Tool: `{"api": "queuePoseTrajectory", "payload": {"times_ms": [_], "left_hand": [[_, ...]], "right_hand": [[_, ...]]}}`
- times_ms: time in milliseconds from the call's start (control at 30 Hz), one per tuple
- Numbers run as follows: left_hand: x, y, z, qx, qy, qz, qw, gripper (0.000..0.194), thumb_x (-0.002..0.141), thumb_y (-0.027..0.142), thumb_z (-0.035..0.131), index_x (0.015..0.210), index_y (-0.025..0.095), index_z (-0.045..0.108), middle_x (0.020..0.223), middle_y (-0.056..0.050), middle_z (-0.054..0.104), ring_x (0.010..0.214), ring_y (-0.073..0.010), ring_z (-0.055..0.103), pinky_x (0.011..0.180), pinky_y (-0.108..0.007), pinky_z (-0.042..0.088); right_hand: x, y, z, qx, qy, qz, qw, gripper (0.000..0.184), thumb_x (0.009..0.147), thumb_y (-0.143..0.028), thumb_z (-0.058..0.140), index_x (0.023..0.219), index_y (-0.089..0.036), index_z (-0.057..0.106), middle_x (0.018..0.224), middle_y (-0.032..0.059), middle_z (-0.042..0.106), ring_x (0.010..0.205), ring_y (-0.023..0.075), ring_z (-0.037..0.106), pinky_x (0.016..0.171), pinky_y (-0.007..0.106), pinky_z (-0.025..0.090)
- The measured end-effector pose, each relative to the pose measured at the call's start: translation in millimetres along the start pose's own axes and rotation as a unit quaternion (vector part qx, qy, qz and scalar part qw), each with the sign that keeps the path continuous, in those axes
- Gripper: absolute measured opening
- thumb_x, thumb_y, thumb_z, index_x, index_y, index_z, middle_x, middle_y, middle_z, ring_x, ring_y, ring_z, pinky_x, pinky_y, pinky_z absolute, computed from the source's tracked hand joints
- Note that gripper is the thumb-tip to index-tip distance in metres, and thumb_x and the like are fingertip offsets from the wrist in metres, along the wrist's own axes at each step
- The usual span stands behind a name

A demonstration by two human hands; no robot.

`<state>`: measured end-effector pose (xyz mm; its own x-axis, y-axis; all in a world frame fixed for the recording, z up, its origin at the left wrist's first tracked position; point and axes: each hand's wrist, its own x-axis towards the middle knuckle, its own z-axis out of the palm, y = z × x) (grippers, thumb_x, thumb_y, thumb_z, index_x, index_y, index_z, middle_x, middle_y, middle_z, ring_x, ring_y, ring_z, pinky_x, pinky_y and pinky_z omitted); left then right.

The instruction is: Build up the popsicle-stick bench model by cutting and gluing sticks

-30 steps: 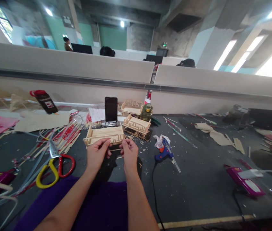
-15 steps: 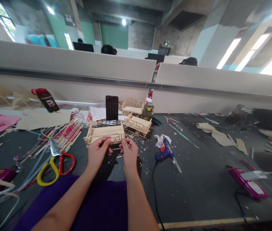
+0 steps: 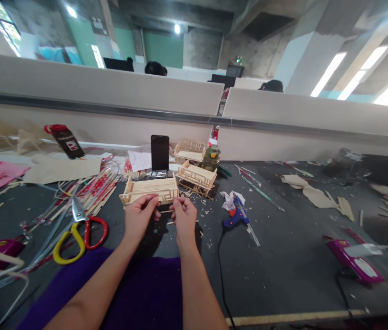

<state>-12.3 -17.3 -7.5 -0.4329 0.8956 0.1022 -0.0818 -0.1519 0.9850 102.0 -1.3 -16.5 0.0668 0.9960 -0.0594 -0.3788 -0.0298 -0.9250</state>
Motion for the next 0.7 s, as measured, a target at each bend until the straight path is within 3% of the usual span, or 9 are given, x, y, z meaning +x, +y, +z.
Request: {"api": "queuePoseTrajectory", "payload": {"times_ms": [700], "left_hand": [[0.3, -0.4, -0.8, 0.006, -0.002, 0.007, 1.000, 0.033, 0.074, 0.040, 0.070, 0.092, 0.012, 0.068, 0.066, 0.000, 0.066, 0.041, -0.0103, 0.058, 0.040, -0.021, 0.048]], "right_hand": [[-0.5, 0.5, 0.3, -0.012, -0.004, -0.002, 1.000, 0.028, 0.071, -0.040, 0.071, 0.081, -0.015, 0.062, 0.061, -0.0030, 0.060, 0.042, 0.0042, 0.043, 0.034, 0.013, 0.028]]}}
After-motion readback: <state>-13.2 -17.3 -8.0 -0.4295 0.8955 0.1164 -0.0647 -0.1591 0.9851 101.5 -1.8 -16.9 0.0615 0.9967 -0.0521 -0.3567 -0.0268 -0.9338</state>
